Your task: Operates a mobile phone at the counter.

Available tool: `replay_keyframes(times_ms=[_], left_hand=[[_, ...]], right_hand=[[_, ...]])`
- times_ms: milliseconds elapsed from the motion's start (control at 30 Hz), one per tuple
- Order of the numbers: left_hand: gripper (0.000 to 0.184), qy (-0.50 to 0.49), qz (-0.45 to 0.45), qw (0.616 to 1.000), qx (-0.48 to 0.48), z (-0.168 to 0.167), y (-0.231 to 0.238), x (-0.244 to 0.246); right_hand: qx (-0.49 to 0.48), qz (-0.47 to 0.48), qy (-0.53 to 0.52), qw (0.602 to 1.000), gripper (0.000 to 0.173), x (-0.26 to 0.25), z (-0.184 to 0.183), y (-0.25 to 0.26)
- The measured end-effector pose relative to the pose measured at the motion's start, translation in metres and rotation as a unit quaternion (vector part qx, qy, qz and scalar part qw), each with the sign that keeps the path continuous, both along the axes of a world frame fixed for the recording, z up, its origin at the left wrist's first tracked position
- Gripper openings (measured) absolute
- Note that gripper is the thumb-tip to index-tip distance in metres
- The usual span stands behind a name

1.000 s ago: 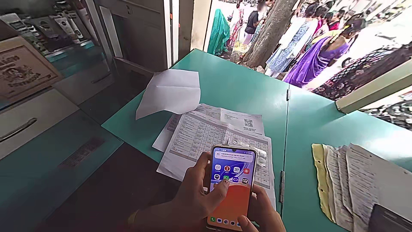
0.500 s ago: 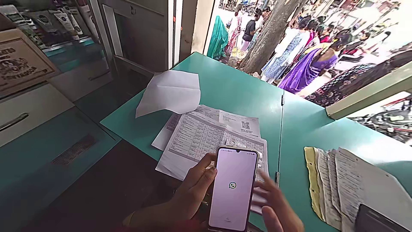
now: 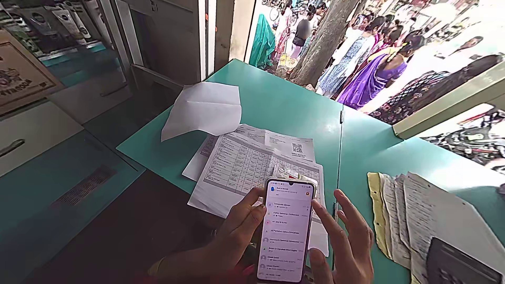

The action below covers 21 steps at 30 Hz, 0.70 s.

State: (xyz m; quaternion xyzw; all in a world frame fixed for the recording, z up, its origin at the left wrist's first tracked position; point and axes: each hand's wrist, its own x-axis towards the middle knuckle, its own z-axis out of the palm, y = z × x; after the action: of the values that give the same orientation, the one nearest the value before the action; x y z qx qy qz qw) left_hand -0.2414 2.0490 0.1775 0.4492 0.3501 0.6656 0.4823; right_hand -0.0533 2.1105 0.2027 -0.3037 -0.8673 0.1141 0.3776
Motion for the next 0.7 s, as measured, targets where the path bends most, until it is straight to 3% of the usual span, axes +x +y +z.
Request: replay_keyframes(times_ms=[233,467,700], left_hand=[[0.029,0.002,-0.014,1.0,0.012,0.0,0.0,0.003],[0.029,-0.007,0.004,1.0,0.007,-0.001,-0.002,0.003],[0.029,-0.014,0.008,1.0,0.013,-0.001,-0.002,0.005]], right_hand=[[0.05,-0.001,-0.046,0.998,0.05,-0.021,0.001,-0.003],[0.127,-0.161,-0.008,0.979,0.053,0.003,0.008,-0.001],[0.106,-0.043,0.0,0.993,0.045,-0.01,0.002,-0.007]])
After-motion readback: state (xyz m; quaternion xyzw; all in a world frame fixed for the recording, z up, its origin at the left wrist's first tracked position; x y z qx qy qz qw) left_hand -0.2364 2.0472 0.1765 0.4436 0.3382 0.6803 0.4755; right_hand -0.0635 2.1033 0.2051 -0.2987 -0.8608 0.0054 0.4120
